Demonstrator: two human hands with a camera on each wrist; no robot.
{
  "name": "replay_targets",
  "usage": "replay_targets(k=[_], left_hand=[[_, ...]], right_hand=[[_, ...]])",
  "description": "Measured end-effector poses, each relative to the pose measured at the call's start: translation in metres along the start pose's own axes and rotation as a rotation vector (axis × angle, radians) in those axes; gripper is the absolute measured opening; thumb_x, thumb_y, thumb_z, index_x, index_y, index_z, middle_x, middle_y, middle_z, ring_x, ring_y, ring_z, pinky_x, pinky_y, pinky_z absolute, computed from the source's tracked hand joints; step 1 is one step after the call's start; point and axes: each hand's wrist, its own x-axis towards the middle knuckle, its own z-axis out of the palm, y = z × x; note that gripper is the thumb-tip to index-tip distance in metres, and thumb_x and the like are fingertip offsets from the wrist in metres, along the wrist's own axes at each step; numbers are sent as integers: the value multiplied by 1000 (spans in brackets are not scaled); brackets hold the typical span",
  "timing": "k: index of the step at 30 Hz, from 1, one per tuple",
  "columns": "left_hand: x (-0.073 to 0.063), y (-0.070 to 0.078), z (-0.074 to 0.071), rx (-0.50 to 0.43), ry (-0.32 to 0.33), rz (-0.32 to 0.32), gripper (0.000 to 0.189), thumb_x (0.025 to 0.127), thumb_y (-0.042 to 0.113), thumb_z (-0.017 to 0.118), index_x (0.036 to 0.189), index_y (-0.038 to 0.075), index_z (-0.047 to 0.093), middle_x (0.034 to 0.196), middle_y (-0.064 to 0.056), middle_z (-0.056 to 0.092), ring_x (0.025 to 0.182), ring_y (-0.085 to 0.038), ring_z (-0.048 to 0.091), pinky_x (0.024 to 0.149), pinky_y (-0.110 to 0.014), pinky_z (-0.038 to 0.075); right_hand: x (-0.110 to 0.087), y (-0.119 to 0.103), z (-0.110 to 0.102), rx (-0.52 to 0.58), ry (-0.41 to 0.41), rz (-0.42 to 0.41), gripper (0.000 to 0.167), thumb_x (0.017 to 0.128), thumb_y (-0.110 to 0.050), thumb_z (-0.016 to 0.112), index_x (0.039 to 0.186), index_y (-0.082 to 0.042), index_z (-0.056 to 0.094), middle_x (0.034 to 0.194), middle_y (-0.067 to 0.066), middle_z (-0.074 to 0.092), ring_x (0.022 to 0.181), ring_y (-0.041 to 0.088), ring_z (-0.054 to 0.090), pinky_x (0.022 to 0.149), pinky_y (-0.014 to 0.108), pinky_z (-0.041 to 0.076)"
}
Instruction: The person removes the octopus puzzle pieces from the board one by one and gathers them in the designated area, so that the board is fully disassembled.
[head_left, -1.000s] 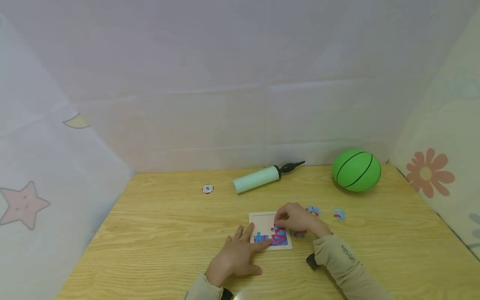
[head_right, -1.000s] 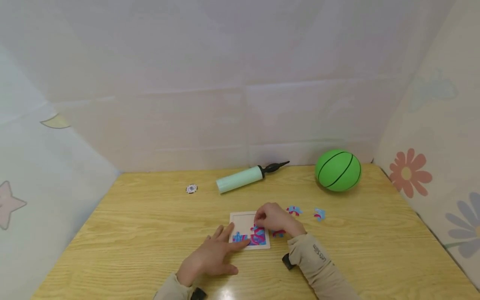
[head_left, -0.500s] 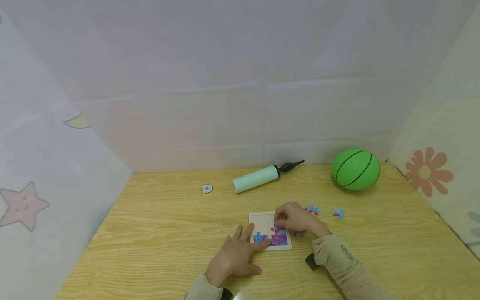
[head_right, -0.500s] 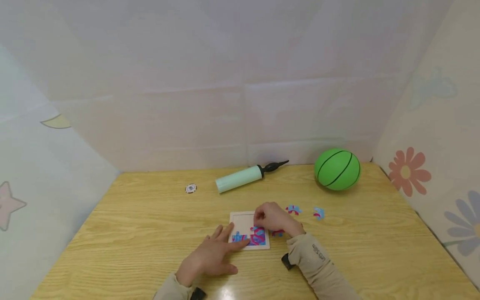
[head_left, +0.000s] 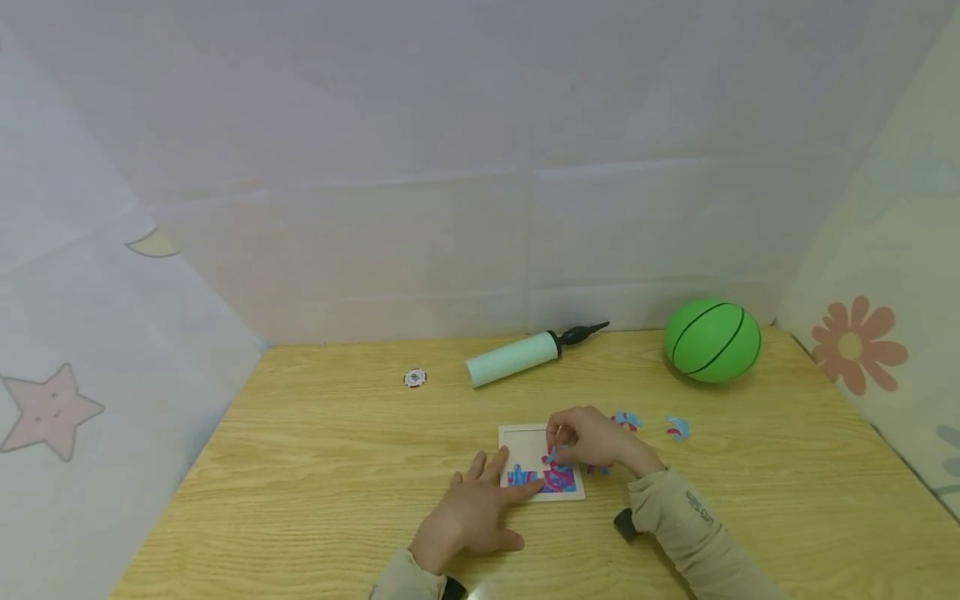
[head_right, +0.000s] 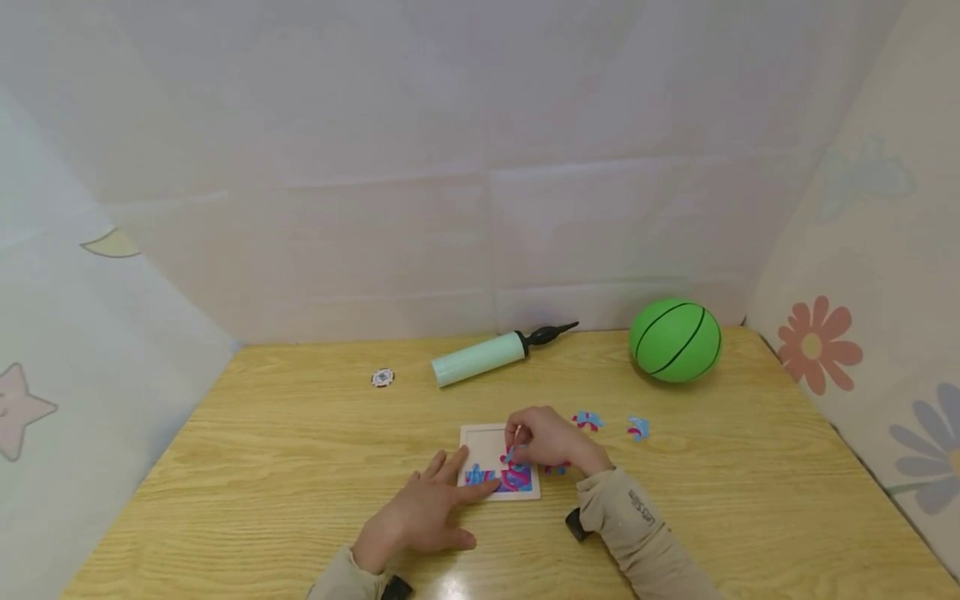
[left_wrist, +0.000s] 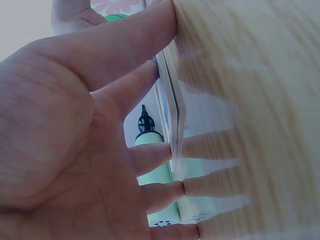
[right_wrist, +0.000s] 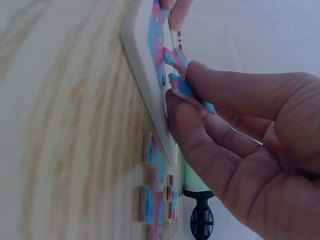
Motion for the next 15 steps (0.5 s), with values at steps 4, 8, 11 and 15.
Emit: replay_targets(k=[4,8,11,15], left_hand=[[1,0,0,-6,-2,0,65,81,47,72,140,46,45,157,-16,19,139,-47,20,100,-67,29],[2,-1,1,-7,-8,-2,65,81,47,72,140,47,44,157,-16,18,140,-47,19,100,-67,29],[2,-2,2,-5,-11,-2,66,81,47,72,141,46,44,157,-16,18,140,-46,19,100,-67,29],[2,-3,3,-14,-15,-3,66,82,47,71,141,47,43,158,-16,17,140,-46,18,101,-67,28]], right_hand=[[-2,3,-3,33,27,33,11,82,-4,72,86,-11,64,83,-2,66,74,11,59,63,29,50],[-5,4,-6,70,59,66,10,83,-4,71,88,-11,65,85,-2,65,81,14,61,70,32,51],[-7,7,-9,84,75,64,9,83,-6,70,89,-11,65,88,-1,66,83,16,62,72,34,51],[-13,12,-13,106,107,93,10,83,-9,70,89,-14,65,89,-2,65,83,16,62,73,35,51]])
